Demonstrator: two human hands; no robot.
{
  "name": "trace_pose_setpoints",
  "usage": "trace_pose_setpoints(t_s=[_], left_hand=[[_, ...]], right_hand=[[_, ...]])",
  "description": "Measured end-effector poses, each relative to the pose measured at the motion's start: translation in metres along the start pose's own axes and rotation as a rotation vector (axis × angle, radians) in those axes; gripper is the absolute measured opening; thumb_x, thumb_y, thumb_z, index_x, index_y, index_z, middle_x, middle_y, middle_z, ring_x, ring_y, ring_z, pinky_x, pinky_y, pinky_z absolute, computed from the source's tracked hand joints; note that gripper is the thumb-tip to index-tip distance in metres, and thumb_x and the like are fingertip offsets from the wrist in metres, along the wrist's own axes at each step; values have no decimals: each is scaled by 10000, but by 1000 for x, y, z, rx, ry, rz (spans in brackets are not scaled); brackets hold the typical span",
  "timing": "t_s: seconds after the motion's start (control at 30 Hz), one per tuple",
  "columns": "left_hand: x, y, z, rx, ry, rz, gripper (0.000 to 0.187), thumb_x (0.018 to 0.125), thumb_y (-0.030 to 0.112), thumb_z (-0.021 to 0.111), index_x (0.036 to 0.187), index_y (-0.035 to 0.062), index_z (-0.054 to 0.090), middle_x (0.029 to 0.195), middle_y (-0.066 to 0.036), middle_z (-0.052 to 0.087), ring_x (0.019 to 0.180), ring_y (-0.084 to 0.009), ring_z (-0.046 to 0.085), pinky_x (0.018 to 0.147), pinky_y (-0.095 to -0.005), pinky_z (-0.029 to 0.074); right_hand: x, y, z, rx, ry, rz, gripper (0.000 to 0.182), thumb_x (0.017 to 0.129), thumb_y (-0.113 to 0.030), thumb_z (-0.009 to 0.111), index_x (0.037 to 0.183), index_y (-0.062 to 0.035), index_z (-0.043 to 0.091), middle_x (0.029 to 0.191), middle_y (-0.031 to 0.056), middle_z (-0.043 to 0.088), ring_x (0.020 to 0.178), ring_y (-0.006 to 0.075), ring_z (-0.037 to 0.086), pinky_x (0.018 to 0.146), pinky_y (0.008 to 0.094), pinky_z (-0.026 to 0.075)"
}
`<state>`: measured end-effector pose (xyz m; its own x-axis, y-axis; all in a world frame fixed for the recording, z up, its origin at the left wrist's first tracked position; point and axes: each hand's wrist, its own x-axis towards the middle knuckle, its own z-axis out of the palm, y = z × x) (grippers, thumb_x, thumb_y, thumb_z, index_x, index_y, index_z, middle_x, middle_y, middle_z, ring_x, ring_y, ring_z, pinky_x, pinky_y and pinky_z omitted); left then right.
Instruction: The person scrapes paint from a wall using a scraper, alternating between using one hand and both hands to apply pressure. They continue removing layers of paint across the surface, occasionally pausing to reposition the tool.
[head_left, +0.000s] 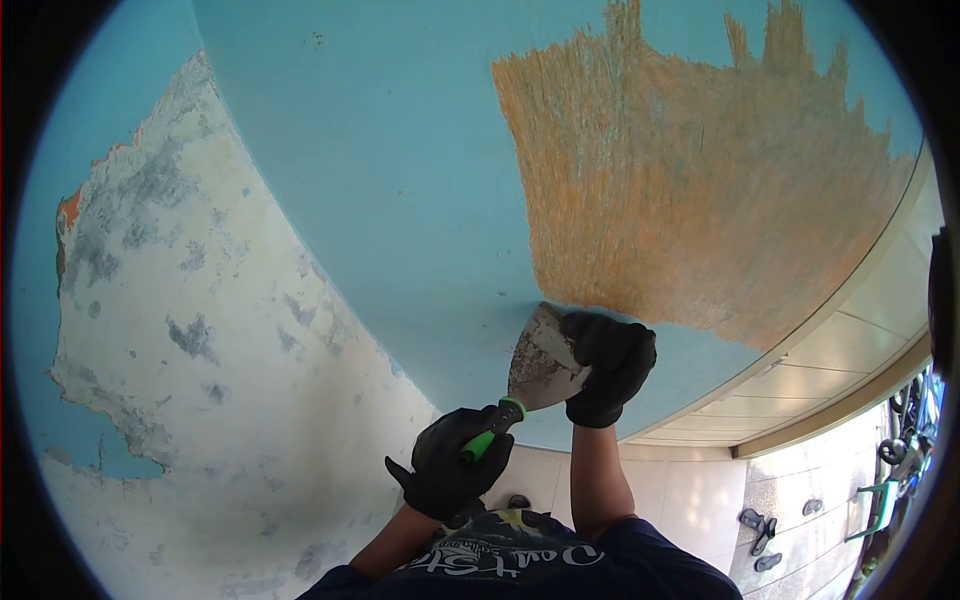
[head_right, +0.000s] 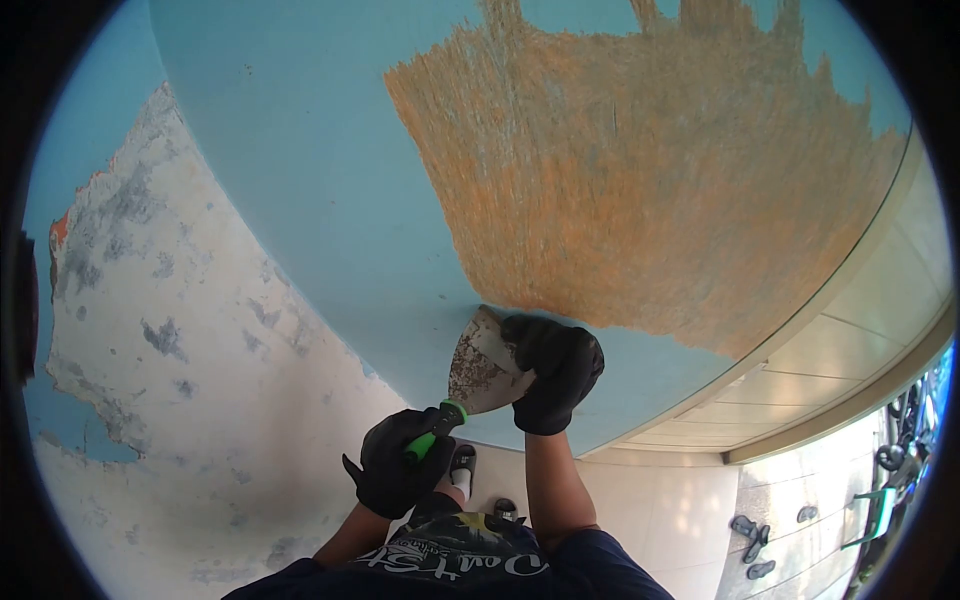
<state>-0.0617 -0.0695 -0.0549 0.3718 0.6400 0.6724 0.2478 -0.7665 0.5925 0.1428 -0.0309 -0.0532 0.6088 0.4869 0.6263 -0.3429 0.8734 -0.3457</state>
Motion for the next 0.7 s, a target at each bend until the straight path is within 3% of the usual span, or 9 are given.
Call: trace_pose_setpoints(t_s=[0.27,0.7], left_hand=[[-6,-4,5,-34,21,-35,330,787,47,808,1072,19,644,933,-169,710,798,-311,733,689,-395,586],[-11,-5,21,-109,29,-96,379,779,0,776,1117,37,609,972,-188,706,835,-318,728,745,-409,583]], right_hand=[[13,-3,14,58,-50,-4,428,1052,-168,399,630,-143,326,527,1,283,475,169,288,529,370,293],[21,-9,10,28,-101,13,426,1038,-164,431,626,-152,326,517,-10,290,461,152,294,505,349,281]])
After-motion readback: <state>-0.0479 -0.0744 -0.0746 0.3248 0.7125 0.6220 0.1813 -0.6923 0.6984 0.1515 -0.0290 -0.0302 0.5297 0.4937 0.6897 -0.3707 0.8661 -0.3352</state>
